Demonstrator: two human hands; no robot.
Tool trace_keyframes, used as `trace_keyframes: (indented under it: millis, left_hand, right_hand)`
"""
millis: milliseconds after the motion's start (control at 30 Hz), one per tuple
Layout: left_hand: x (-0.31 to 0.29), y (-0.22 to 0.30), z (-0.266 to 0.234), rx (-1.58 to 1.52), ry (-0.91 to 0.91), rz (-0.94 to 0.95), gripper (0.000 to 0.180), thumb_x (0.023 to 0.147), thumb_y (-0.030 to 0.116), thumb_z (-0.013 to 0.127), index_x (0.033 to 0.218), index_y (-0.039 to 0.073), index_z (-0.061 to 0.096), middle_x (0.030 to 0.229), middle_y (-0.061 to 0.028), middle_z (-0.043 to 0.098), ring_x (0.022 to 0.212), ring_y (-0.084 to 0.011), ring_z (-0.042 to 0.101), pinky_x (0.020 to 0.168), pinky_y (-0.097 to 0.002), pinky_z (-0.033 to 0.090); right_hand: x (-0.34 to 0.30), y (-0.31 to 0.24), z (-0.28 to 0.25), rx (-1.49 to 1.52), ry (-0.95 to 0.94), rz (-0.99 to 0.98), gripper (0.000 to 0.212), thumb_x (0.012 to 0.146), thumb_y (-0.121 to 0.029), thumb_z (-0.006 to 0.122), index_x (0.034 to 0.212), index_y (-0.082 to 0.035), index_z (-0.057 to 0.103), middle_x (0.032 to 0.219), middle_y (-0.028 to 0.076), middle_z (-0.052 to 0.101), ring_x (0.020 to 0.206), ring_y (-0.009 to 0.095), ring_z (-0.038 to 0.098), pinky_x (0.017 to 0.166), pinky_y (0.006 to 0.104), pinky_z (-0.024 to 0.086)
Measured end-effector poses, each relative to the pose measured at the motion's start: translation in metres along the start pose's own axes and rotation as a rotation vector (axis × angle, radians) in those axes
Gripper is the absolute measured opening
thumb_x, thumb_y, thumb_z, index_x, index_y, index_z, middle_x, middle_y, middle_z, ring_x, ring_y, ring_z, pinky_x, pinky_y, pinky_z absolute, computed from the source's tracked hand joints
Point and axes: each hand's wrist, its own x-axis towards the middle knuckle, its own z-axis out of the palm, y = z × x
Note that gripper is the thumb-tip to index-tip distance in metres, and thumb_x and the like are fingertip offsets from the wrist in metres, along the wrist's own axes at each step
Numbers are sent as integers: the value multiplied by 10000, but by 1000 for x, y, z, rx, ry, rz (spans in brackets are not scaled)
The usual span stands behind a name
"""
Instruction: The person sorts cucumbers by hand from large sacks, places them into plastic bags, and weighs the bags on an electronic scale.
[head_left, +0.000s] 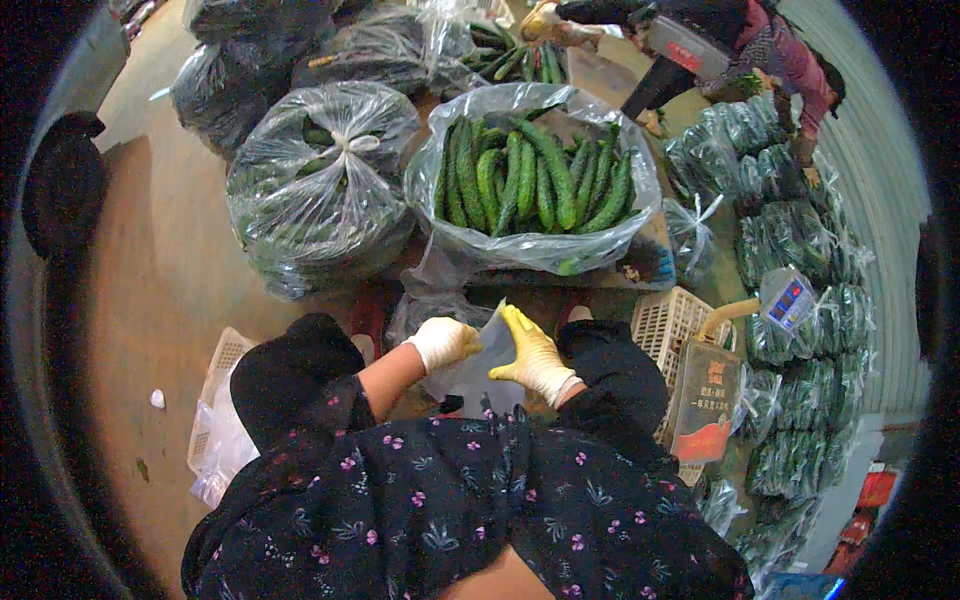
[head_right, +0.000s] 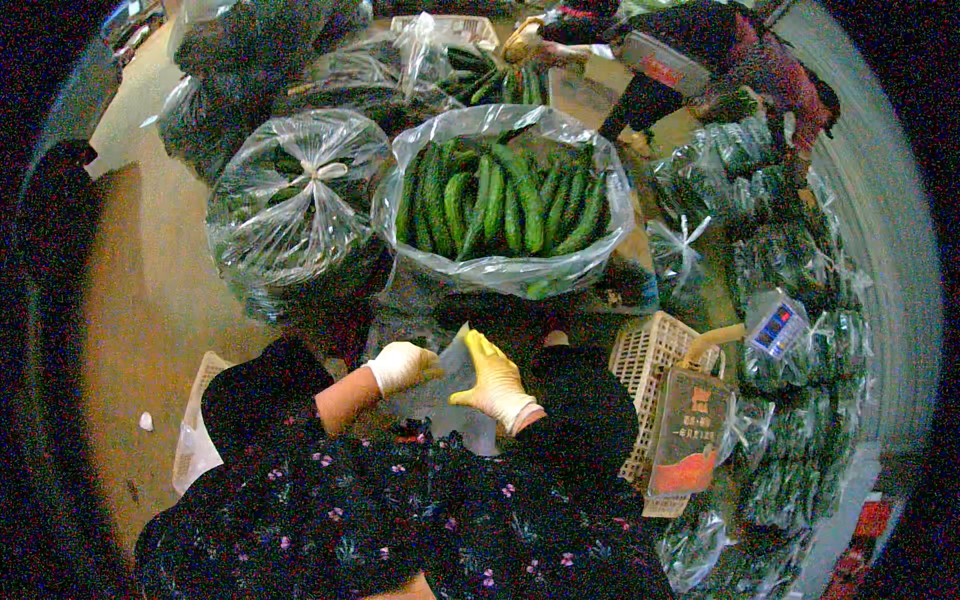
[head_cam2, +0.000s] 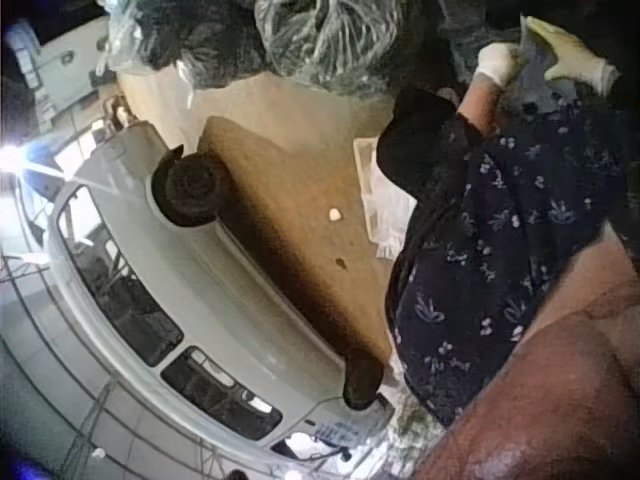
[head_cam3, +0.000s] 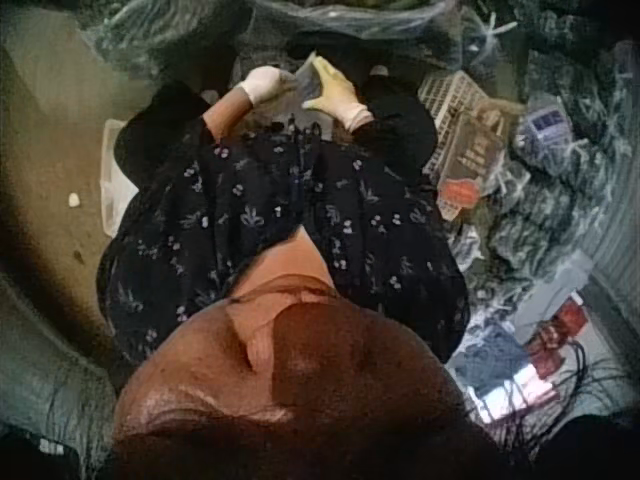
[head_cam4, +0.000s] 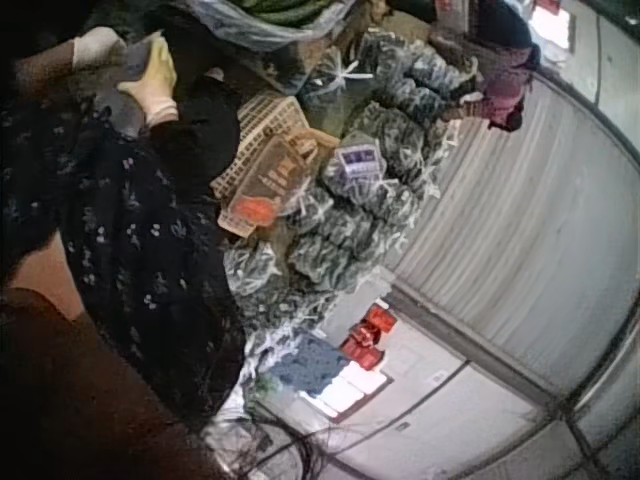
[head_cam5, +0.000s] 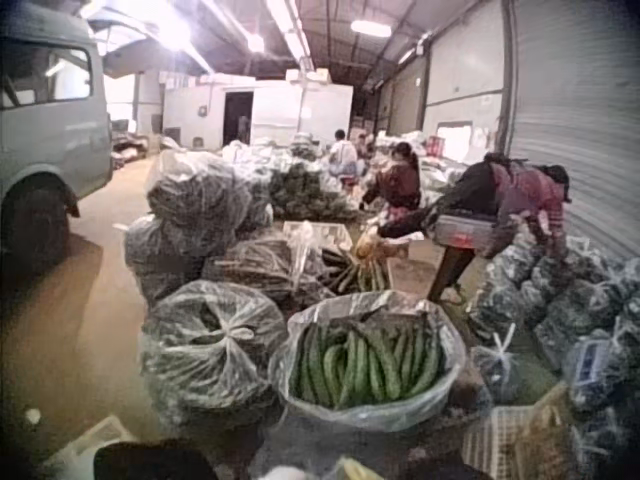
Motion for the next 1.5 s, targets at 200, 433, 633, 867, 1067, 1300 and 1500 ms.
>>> trace_keyframes:
  millis: [200,433,633,867,1067,1300,1500]
  left_hand:
    - [-46,59,-89,64,335,358,275,784,357,645,895,107,673,744,-146,648,669,-338,624,645,-428,499]
    - [-131,103,-105,-683,921,183,154,887,147,601,958,15,635,730,-80,622,642,-175,582,607,-295,457]
    - [-168,88,-23,-1241,434,-13,365,958,350,513,859,21,638,681,-34,614,555,-110,535,559,-239,431]
    - [-170,75,7,-1716,39,244,716,887,585,494,1399,101,366,1401,-125,416,1210,-237,465,997,-393,369]
    - [-172,81,-48,-1565,498,181,355,848,216,629,1163,58,587,1082,-50,626,946,-161,592,845,-308,474]
    - [-316,-36,-115,-1100,1374,-186,304,893,247,597,1128,54,600,988,-8,612,871,-140,548,794,-275,448]
    - [-407,-139,-22,-1319,1581,-345,378,928,247,514,1193,-20,558,1154,-83,600,1057,-194,559,909,-325,442]
  right_hand:
    - [-17,-29,-15,245,-97,-9,416,801,-386,677,1074,-81,604,959,140,667,868,334,634,758,421,504]
    - [-33,2,-90,1146,693,469,494,824,-416,669,790,76,652,731,97,637,663,193,546,623,344,459]
    - [-68,25,-134,1958,507,96,474,963,-376,468,1265,-12,513,1248,140,573,1125,276,541,1008,395,388]
    - [-75,-19,-108,1223,786,412,508,902,-464,565,1000,27,649,925,111,671,776,206,597,728,339,491]
    - [-58,-96,-5,1029,237,70,491,854,-417,663,1098,8,635,1017,82,665,894,172,581,831,301,461]
    - [-43,-56,4,1170,-241,229,268,916,-251,580,1072,-38,627,922,69,671,801,166,641,710,278,506]
    - [-34,18,41,1000,-312,460,265,902,-333,568,1052,-123,627,899,29,686,741,120,619,611,254,459]
